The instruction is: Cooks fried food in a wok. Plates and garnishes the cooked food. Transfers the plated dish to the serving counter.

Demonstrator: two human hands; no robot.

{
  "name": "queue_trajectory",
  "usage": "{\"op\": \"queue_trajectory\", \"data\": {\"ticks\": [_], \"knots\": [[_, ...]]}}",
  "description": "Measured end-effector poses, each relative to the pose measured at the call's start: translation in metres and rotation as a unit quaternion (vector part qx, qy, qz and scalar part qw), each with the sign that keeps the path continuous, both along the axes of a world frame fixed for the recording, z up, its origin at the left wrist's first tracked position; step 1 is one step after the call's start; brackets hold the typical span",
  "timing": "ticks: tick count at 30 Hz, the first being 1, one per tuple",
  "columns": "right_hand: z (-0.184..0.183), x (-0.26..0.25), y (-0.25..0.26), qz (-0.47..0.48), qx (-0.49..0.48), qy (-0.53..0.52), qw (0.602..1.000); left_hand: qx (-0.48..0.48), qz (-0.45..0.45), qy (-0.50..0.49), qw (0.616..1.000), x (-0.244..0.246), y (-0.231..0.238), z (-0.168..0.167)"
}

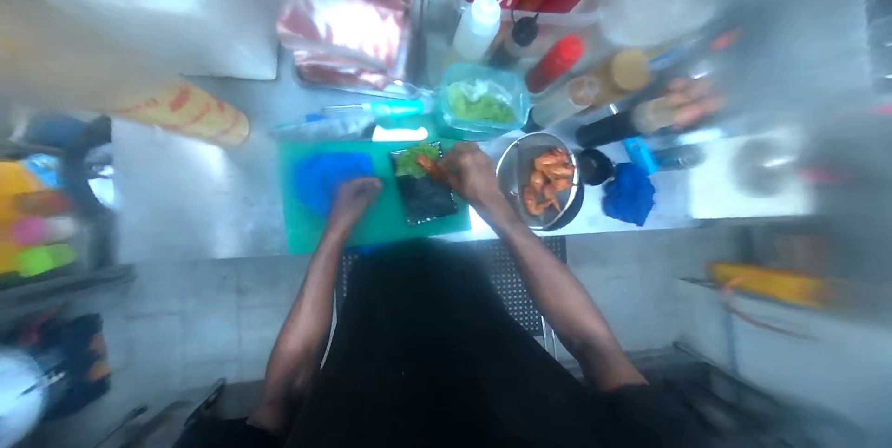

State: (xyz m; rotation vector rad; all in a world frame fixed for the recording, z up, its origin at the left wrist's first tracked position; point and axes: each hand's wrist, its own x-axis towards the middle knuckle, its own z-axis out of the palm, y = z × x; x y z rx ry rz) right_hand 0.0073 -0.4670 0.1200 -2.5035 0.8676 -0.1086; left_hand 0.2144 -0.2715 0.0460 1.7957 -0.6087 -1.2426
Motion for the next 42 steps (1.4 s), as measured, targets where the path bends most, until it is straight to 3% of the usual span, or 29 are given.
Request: {"op": "queue_trajectory", "data": {"ticks": [4, 7, 12, 17, 20, 28, 34, 40, 42], "knots": [[-0.066, 0.019, 0.066, 0.077, -0.124, 0.026, 0.989, 0.005, 0.010, 0.002, 1.000, -0.004, 0.005, -0.005], [-0.100, 0.013, 0.095, 0.109, -0.119, 0.038, 0.986, 0.010, 0.011, 0.009, 1.000, -0.009, 0.011, -0.012], [-0.079, -0.008, 0.091, -0.061, 0.009, -0.031, 0.998, 0.026, 0.039, 0.018, 0.999, -0.014, 0.029, -0.024], [-0.089, -0.015, 0.075, -0.152, 0.042, -0.045, 0.986, 0.036, 0.030, -0.015, 0.999, -0.020, 0.026, -0.025], [-0.101, 0.003, 0.064, -0.170, 0.079, 0.016, 0.982, 0.021, -0.027, -0.091, 0.995, -0.025, 0.015, -0.021], [-0.120, 0.022, 0.059, -0.180, 0.066, 0.028, 0.981, 0.014, -0.121, -0.217, 0.969, -0.056, -0.008, -0.015], [-0.103, 0.025, 0.072, -0.190, 0.053, -0.049, 0.979, -0.010, -0.108, -0.253, 0.961, -0.053, -0.006, -0.019], [-0.119, 0.029, 0.061, -0.181, 0.044, -0.009, 0.982, -0.007, -0.116, -0.262, 0.958, -0.049, -0.007, -0.028], [-0.101, 0.017, 0.060, -0.203, 0.055, -0.051, 0.976, -0.009, -0.106, -0.262, 0.959, -0.047, -0.004, -0.024]]}}
